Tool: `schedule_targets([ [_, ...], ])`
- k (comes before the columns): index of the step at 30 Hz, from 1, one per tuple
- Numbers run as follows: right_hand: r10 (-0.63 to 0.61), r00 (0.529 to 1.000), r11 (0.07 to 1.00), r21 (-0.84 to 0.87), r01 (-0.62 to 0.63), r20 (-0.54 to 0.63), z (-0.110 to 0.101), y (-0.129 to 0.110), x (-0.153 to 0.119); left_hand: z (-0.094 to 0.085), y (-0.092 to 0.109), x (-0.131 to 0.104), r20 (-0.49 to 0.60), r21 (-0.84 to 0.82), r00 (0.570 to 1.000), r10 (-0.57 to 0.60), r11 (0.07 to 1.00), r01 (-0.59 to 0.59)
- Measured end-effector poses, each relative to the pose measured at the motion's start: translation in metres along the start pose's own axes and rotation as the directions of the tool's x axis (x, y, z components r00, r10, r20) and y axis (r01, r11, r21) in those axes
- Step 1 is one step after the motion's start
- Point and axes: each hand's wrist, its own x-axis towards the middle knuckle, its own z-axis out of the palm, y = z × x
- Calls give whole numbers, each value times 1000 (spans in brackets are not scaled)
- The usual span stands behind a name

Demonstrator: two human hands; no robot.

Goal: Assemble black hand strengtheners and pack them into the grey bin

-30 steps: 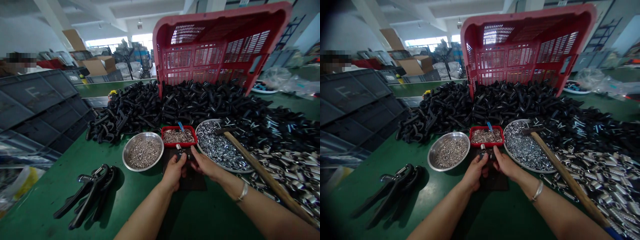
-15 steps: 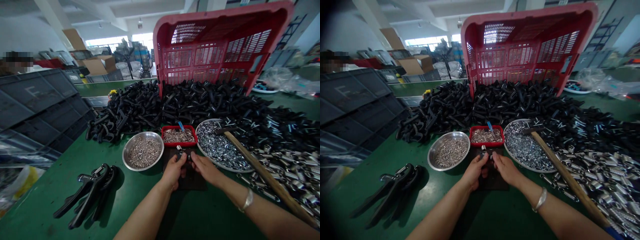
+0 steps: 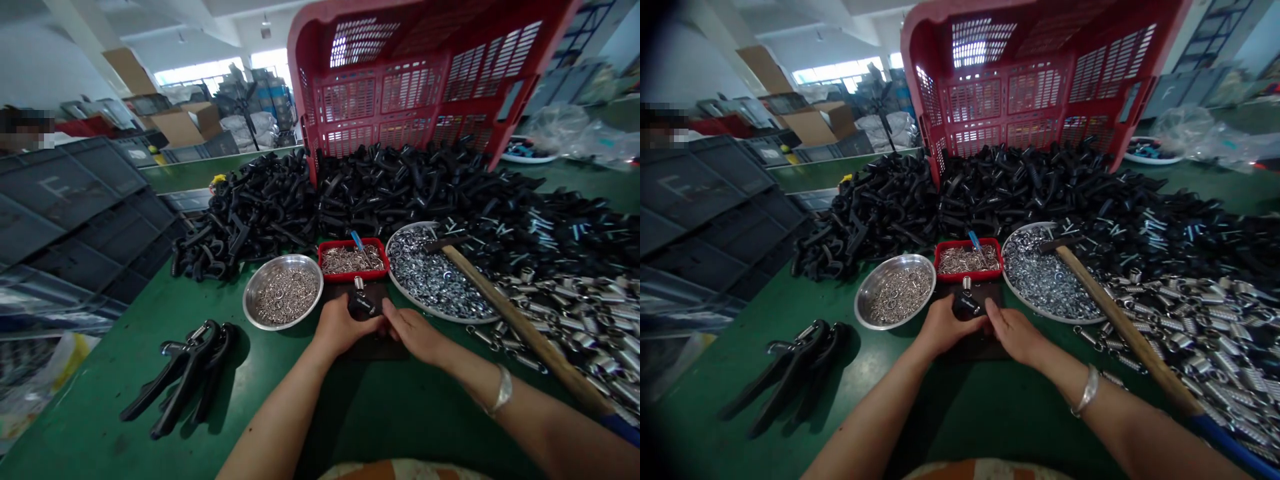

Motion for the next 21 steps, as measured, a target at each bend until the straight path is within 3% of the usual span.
schedule_targets([
  [2, -267, 961, 913, -336, 230, -67, 1, 11, -6, -4, -4, 6, 26, 114, 1000, 17, 993, -20],
  [4, -401, 916, 770, -542, 337, 1, 5, 20, -11, -6, -6, 12, 92, 266, 996, 13, 963, -37],
  [8, -422, 902, 613, -703, 360, 94, 13, 21, -12, -3, -2, 23, 218, 528, 976, -9, 842, -111],
  [13, -387, 897, 450, -805, 387, 215, 20, 6, -10, 4, 8, 21, 131, 734, 988, 83, 661, -153],
  [15, -366, 904, 430, -821, 376, 223, 20, 3, -10, 6, 6, 18, 137, 775, 980, 146, 600, -198],
  [17, -345, 915, 465, -808, 361, 210, 15, 3, -8, 5, 1, 15, 169, 786, 965, 200, 564, -254],
  [21, -352, 936, 663, -704, 257, 10, -15, 2, 11, 1, -10, 15, 223, 739, 928, 299, 569, -361],
])
